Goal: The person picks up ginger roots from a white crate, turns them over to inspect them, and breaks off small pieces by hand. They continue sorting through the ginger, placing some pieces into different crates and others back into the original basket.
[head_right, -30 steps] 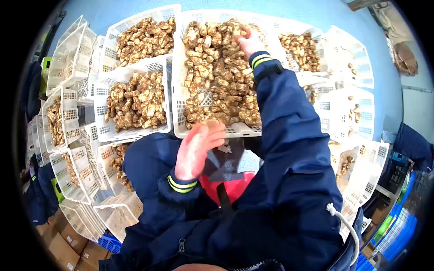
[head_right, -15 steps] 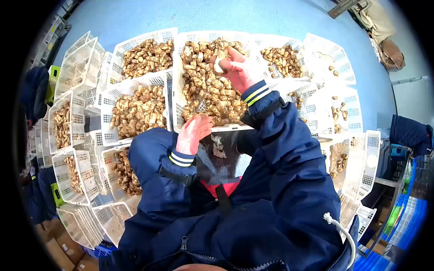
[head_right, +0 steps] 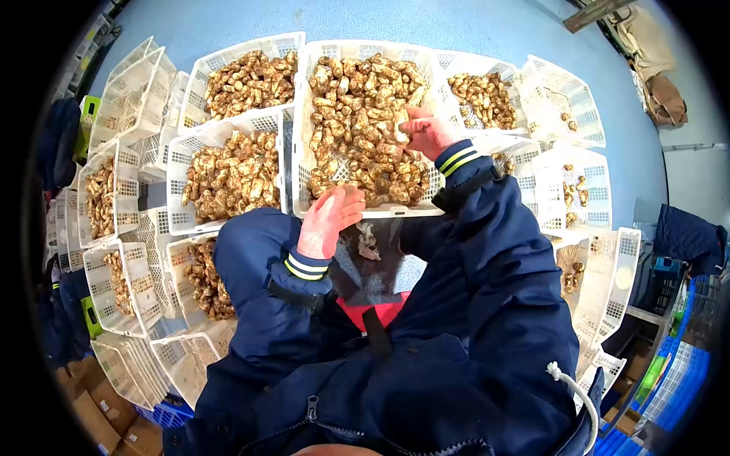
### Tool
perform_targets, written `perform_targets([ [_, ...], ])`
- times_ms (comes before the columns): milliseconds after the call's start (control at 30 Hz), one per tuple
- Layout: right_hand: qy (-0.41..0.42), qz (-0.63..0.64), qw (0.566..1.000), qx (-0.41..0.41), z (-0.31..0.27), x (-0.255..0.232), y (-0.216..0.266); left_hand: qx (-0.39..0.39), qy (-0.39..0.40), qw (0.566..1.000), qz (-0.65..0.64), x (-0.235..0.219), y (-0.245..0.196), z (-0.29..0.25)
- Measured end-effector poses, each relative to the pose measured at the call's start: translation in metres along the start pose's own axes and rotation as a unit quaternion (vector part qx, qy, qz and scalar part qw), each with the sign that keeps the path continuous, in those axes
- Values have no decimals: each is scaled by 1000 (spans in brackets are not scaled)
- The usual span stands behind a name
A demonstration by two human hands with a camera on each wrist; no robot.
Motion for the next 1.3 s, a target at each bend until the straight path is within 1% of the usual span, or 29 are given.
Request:
perform_targets([
  [33,37,-13,999,-16,1,7,3,-3,11,1000,-4,1,-1,1],
  [67,34,-11,999,-14,-2,9,0,-6,21,1000,-7,3,0,1],
  [133,-50,-62,996,-50,-8,48,-2,-11,9,1000,2,8,-3,0],
  [167,-30,-53,997,-51,-6,65,-7,-18,14,1000,2,11,-3,0],
  [200,-20,-38,998,-52,-5,63,-16,-23,17,1000,2,12,-3,-1],
  [267,22,-99,989,-111,-16,126,-15,-29,71,997,-8,17,-1,-1],
  [300,41,-91,989,-108,-16,128,-23,-45,116,992,-25,20,-2,-2],
  [333,28,-127,989,-78,-14,127,-34,-60,163,984,-40,25,-4,-3],
  [400,80,-6,996,-43,-27,142,-42,-65,204,974,-70,31,-5,-5],
  [433,70,-31,995,-59,-27,146,-51,-56,202,974,-83,30,-5,-4],
  [467,29,-80,996,-23,-34,147,-55,-47,201,974,-96,27,-5,-4],
  [500,58,-10,997,51,-36,154,-64,-45,200,974,-96,25,-4,-5],
  [533,87,58,987,126,-40,163,-71,-21,153,985,-78,17,-5,-4],
  [567,68,34,997,15,-40,165,-63,3,105,993,-61,10,-5,-3],
  [600,69,33,997,16,-38,161,-66,5,104,993,-62,12,-6,-5],
  [667,83,14,996,-36,-33,149,-67,64,18,997,-44,8,-14,-7],
  [700,49,-9,997,-57,-33,159,-63,63,53,994,-73,9,-15,-8],
  [733,14,-33,996,-76,-33,169,-59,63,53,994,-74,6,-13,-6],
  [800,-63,-12,997,-51,-34,172,-59,55,107,985,-122,5,-9,-3],
  [833,42,51,996,-67,-28,166,-60,62,72,992,-85,6,-9,-4],
  [867,42,52,996,-66,-29,148,-66,62,72,992,-86,9,-10,-5],
  [933,21,28,997,-68,-29,148,-63,44,23,999,-18,12,-12,-7],
  [967,22,23,997,-68,-29,147,-62,42,22,999,-17,15,-14,-9],
  [1033,7,-4,997,-75,-29,150,-58,19,41,993,-110,20,-15,-11],
  [1133,-25,-50,994,-90,-32,150,-53,14,52,995,-84,17,-12,-7],
  [1167,-4,-20,998,-67,-34,148,-55,15,51,995,-85,16,-11,-6],
  [1233,28,-8,998,-59,-30,135,-65,20,-7,998,-65,10,-11,-5],
  [1267,44,-3,998,-55,-28,129,-69,22,-8,998,-66,8,-11,-5],
  [1300,40,17,997,-61,-26,131,-72,95,23,992,-81,6,-19,-7],
])
Point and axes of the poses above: each hand's wrist, its own z-axis towards the middle knuckle, its own x-axis out of the palm, y = z × x, the point moved 6 cm from there along z, towards the middle knuckle, and after that the axes turned 10 degrees about -x, right-handed, at the moved point
